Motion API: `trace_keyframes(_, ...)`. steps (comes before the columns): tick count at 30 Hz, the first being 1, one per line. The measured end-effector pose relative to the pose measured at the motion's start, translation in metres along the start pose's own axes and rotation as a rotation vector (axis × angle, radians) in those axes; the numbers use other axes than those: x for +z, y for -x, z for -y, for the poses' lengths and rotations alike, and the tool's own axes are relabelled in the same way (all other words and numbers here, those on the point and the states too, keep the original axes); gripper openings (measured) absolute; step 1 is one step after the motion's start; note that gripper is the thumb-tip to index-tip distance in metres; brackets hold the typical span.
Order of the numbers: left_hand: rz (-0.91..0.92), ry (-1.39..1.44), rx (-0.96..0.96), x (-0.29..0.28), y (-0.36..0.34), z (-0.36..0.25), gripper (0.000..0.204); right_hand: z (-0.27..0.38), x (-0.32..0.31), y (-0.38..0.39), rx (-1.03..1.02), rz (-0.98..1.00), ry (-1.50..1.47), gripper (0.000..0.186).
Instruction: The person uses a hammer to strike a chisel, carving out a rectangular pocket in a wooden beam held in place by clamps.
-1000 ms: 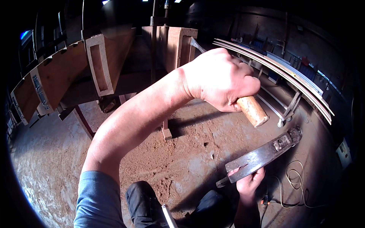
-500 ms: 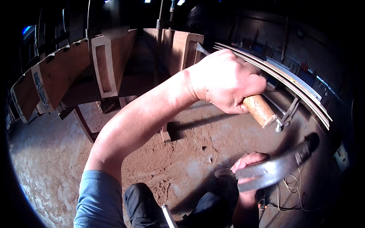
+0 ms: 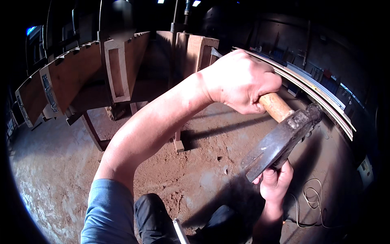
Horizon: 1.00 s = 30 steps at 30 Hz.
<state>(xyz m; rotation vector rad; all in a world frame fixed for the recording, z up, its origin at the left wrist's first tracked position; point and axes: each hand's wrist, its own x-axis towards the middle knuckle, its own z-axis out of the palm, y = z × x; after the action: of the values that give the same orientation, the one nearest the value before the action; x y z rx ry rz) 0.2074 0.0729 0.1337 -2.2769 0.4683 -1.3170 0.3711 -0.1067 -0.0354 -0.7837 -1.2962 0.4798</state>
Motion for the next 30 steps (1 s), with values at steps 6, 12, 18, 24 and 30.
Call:
trace_keyframes(6,0.252,-0.103,0.191,0.001,0.032,-0.031,0.025,-0.016,-0.033,0.048,0.045,0.007,0.112,0.043)
trace_keyframes(12,0.137,-0.167,0.185,0.020,0.039,-0.052,0.028,-0.037,-0.034,0.070,0.162,-0.020,0.053,0.026)
trace_keyframes(18,0.322,-0.196,0.202,0.013,0.047,-0.039,0.026,-0.045,-0.039,0.079,0.091,-0.063,0.150,0.023)
trace_keyframes(24,0.442,-0.162,0.265,0.013,0.076,-0.029,0.026,-0.059,-0.045,0.084,0.052,-0.015,0.211,0.025)
trace_keyframes(30,0.390,-0.186,0.205,0.015,0.075,-0.036,0.027,-0.085,-0.052,0.097,0.221,0.020,0.128,0.030)
